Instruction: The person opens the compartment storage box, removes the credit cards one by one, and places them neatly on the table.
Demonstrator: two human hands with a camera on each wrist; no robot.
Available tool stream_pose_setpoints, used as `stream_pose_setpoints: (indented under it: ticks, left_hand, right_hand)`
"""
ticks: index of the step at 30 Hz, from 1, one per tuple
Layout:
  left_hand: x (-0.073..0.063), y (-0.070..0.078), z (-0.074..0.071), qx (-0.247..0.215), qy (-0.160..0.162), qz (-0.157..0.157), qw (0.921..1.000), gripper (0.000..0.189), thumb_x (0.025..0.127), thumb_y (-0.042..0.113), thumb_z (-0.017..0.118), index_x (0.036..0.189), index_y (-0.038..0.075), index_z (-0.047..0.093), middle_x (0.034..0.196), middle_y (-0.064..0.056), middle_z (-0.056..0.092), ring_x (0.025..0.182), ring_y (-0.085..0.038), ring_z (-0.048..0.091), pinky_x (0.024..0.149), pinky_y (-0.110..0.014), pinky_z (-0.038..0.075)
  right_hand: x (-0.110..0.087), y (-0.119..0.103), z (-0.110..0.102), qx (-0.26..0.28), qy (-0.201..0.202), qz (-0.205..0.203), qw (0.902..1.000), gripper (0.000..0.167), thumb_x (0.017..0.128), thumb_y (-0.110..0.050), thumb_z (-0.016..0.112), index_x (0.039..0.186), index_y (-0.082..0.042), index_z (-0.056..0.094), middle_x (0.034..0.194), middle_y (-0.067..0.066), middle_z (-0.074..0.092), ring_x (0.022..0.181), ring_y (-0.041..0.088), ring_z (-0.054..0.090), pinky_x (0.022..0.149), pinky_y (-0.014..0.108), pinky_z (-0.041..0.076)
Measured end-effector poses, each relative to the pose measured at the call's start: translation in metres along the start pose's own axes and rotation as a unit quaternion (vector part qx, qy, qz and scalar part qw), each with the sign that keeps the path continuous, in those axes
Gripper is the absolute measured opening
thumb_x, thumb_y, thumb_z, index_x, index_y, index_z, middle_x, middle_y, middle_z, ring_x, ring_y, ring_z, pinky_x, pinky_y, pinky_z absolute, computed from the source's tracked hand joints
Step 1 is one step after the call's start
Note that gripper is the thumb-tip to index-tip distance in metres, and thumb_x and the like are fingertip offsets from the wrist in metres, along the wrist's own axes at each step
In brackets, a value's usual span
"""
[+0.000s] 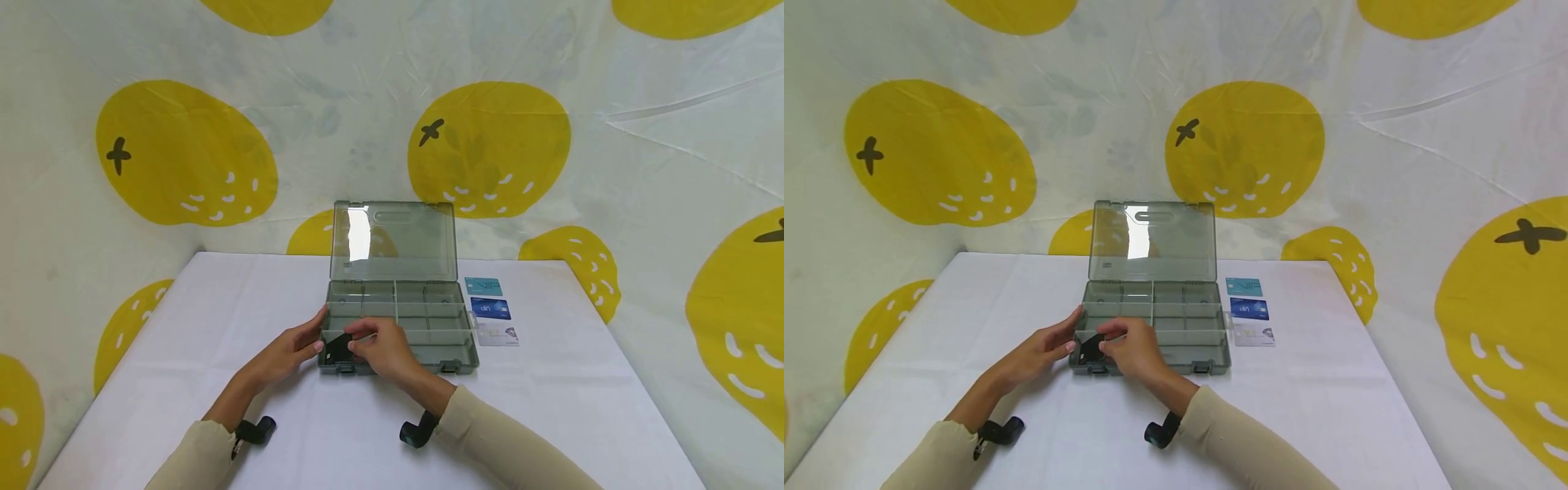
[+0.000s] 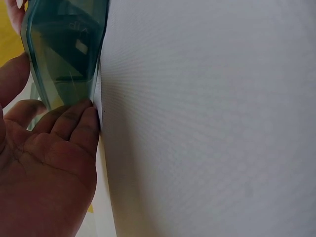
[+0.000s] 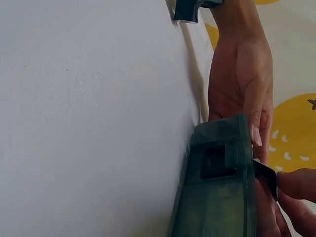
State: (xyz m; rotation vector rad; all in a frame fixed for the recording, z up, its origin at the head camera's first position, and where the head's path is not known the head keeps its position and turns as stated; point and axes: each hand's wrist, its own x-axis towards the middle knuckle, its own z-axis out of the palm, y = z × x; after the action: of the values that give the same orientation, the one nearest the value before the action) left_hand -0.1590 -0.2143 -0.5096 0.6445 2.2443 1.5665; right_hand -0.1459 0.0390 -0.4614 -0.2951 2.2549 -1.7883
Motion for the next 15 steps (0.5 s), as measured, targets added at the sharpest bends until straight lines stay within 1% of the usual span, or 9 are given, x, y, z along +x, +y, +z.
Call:
stream_pose_setpoints:
  ticks: [2,6,11,15]
  left_hand:
    - [0.000,0.000,0.000,-0.002,0.000,0.002,1.0000,0.077,0.110,0.014,0.058,0.171,0.008,0.010,0.179,-0.014,0.009,0.162,-0.041,0.024,0.116,-0.008,0.029]
    - [0.000,0.000,0.000,-0.005,-0.001,0.005,1.0000,0.078,0.111,0.017,0.058,0.171,0.007,0.010,0.179,-0.014,0.007,0.163,-0.041,0.022,0.113,-0.004,0.029]
    - [0.000,0.000,0.000,-0.006,0.002,0.008,1.0000,0.080,0.110,0.021,0.060,0.171,0.006,0.010,0.179,-0.015,0.008,0.163,-0.041,0.021,0.113,-0.003,0.028]
    - [0.000,0.000,0.000,0.002,0.003,0.008,1.0000,0.079,0.110,0.017,0.060,0.171,0.007,0.010,0.179,-0.014,0.007,0.163,-0.041,0.021,0.115,-0.004,0.027]
  right_hand:
    - [0.000,0.000,-0.002,0.007,0.003,0.007,0.9999,0.027,0.091,0.010,0.075,0.118,0.003,0.078,0.112,0.022,0.076,0.088,0.033,0.079,0.073,0.032,0.067]
    - [-0.002,-0.001,-0.010,0.008,0.020,0.010,0.9997,0.028,0.090,0.011,0.075,0.114,0.000,0.080,0.108,0.019,0.075,0.083,0.023,0.079,0.071,0.035,0.067]
    - [-0.008,-0.002,-0.024,0.007,0.028,-0.011,0.9995,0.029,0.090,0.011,0.075,0.115,-0.003,0.081,0.108,0.017,0.075,0.082,0.019,0.077,0.073,0.039,0.068]
    - [-0.014,-0.001,-0.040,0.010,0.031,-0.022,0.9992,0.030,0.091,0.009,0.075,0.117,-0.005,0.081,0.110,0.017,0.074,0.080,0.019,0.076,0.076,0.040,0.068]
